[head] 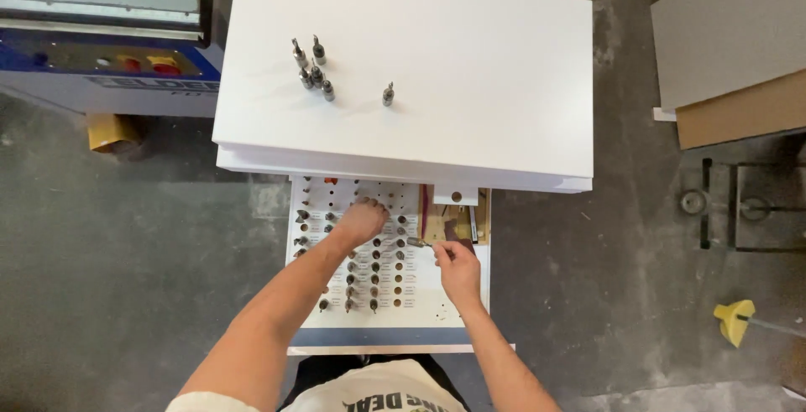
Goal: A person is seen selecting, inspecting, and organizing various drill bits within a specialized storage drawer of a woodworking machine.
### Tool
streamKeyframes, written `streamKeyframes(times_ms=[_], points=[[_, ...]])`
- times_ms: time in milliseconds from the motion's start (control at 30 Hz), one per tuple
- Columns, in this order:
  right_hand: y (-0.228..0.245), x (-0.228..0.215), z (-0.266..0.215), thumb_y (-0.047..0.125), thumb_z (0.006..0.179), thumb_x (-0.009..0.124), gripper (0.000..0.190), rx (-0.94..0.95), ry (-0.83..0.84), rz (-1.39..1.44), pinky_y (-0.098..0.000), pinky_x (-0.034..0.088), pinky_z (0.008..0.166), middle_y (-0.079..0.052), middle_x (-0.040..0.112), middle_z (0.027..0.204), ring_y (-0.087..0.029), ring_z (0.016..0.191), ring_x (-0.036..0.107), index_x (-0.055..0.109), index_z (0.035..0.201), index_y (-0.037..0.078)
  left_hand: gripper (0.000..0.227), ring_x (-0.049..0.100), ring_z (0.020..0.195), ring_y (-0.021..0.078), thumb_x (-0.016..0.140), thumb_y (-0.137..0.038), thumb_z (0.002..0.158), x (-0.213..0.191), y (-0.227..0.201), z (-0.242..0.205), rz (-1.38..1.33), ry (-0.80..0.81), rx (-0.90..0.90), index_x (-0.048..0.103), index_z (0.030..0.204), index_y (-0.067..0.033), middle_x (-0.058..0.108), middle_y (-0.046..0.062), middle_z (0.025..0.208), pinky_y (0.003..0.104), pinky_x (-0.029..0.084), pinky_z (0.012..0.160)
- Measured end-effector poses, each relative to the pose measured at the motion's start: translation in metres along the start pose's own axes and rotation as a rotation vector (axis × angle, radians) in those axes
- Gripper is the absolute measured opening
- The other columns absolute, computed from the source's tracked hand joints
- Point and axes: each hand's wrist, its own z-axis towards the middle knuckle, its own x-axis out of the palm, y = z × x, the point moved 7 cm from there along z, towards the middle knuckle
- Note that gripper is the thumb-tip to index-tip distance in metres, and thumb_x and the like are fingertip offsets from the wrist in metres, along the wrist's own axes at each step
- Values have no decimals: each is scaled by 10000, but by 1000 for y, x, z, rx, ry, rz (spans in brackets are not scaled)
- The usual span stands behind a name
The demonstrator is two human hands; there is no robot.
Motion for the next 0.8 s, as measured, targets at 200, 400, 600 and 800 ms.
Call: streamKeyframes(times_ms=[200, 400, 600, 800], points=[[19, 96, 66, 354, 1037, 616, 275, -247, 84, -262, -402, 591, 881, -46, 775, 1000, -254, 1005, 726, 786, 1116, 153, 257, 727, 933, 287, 756, -175, 911, -110, 25, -119, -263, -510, -444, 714, 1145, -77, 700, 95, 906, 394, 584, 886], [31, 141, 93, 303, 1047, 473, 389, -192, 193, -285, -475, 572, 881, -135, 681, 1338, -345, 1110, 688, 746, 1228, 94, 320, 704, 978, 259, 676, -282, 987, -129, -20, -273, -672, -366, -748, 723, 1265, -131, 777, 64, 1040, 419, 597, 808], [23, 148, 109, 267, 1029, 511, 331, -339, 109, -367, -499, 526, 692, -173, 732, 1015, -375, 857, 693, 765, 1018, 56, 308, 682, 962, 181, 680, -343, 955, -102, -67, -369, -762, -211, -1040, 720, 1238, -229, 757, -48, 984, 371, 573, 743], [25, 199, 101, 189, 995, 480, 349, -742, 149, -646, -510, 458, 548, -109, 588, 725, -331, 608, 583, 606, 704, 42, 348, 710, 999, 200, 680, -341, 961, -101, -88, -379, -861, -155, -1069, 714, 1287, -222, 780, -20, 1073, 374, 598, 830]])
